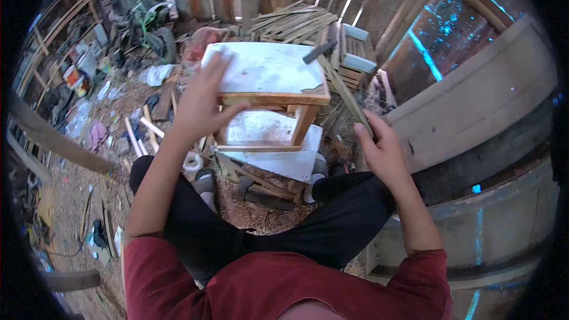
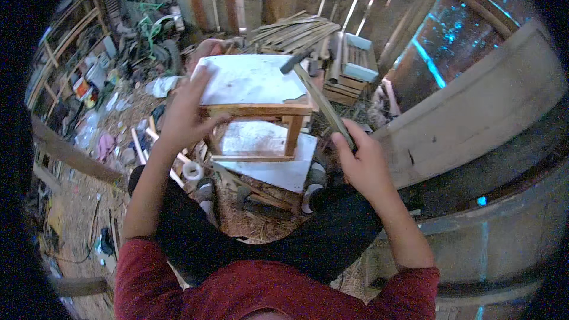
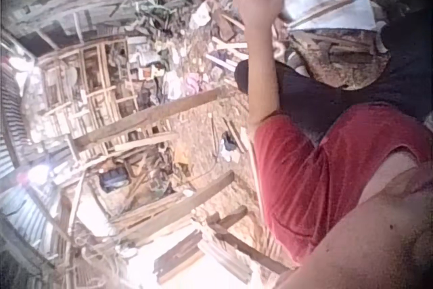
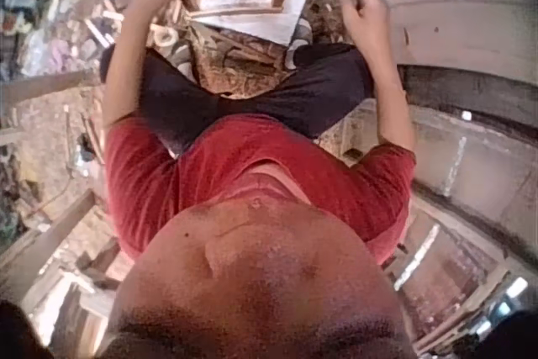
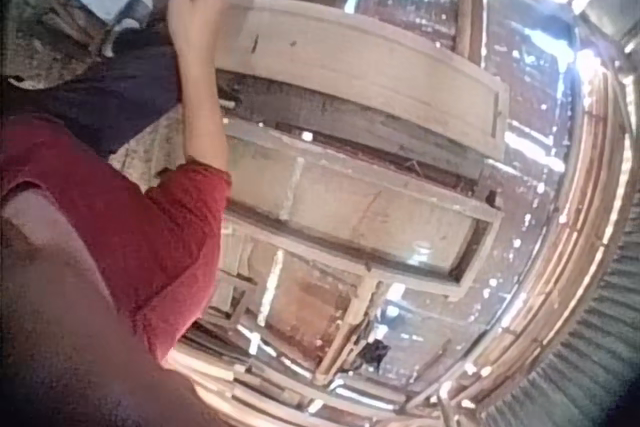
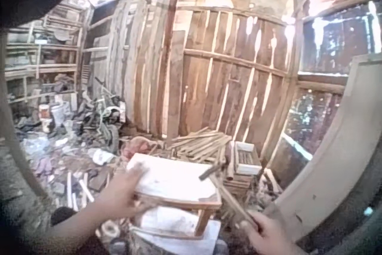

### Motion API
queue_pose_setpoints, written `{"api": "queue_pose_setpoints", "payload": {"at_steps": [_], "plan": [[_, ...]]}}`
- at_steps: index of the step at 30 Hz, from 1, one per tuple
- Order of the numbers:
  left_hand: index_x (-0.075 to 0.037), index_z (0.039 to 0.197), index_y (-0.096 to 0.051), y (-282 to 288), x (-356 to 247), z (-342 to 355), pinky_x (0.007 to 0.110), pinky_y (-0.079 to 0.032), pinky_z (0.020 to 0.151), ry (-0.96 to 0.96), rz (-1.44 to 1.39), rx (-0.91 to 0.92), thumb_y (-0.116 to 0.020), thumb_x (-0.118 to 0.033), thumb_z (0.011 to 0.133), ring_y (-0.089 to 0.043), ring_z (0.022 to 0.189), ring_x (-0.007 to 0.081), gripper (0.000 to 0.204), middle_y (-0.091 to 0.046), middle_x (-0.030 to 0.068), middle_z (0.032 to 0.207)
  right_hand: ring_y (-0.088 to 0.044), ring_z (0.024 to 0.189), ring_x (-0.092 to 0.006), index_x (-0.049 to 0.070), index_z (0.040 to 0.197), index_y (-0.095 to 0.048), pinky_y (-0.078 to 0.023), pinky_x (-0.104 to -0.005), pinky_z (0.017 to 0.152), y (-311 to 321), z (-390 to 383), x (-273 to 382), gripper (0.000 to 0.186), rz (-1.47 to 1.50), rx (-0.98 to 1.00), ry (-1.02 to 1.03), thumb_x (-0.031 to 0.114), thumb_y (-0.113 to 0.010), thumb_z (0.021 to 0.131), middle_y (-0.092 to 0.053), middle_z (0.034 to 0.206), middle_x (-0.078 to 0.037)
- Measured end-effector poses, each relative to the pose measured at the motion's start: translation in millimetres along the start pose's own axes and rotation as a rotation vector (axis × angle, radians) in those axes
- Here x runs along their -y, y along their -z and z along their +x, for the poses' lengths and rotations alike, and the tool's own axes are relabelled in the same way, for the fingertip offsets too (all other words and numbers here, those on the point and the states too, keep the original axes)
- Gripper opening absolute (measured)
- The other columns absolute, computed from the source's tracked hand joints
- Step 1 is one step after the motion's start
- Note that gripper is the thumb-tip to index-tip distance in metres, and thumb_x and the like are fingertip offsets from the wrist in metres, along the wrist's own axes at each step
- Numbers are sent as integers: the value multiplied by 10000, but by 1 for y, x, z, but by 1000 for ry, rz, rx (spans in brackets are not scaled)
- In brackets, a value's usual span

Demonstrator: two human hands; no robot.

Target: Assemble a small wooden stool or frame by hammering pieces together.

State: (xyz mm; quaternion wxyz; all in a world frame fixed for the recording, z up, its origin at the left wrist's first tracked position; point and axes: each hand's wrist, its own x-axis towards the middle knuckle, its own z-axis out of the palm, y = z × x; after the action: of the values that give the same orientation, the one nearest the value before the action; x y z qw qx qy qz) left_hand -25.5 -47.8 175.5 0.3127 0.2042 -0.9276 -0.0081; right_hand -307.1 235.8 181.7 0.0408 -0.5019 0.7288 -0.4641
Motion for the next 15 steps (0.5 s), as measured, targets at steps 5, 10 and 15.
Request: {"api": "queue_pose_setpoints", "payload": {"at_steps": [5, 10, 15], "plan": [[16, 1539, -532, -15, 47, -58, 355, -532, 1023, 681, -821, -93, -842, -363, 970, -680, 1168, 204, 750, -719, 117, 1322, -676, 739, -263, 25, 1223, -718, -536, -375, 721, -75, 34, 29, 349, 195, 182, 7, 323, -711, 1043, -758, 938, -192], [11, 1402, -665, -33, 69, -86, 305, -512, 1004, 524, -813, -11, -595, -309, 1145, -646, 1136, 125, 417, -737, 60, 1229, -626, 671, -265, 24, 1137, -713, -498, -415, 657, -123, 54, 71, 364, 119, 239, 60, 376, -697, 1044, -682, 791, -160], [1, 1422, -636, -50, 90, -75, 311, -508, 995, 321, -1031, -62, -554, -288, 1158, -638, 1135, 133, 400, -725, 60, 1202, -619, 667, -254, 14, 1108, -701, -484, -405, 655, -143, 62, 88, 372, 87, 245, -41, 381, -680, 1053, -651, 761, -138]]}}
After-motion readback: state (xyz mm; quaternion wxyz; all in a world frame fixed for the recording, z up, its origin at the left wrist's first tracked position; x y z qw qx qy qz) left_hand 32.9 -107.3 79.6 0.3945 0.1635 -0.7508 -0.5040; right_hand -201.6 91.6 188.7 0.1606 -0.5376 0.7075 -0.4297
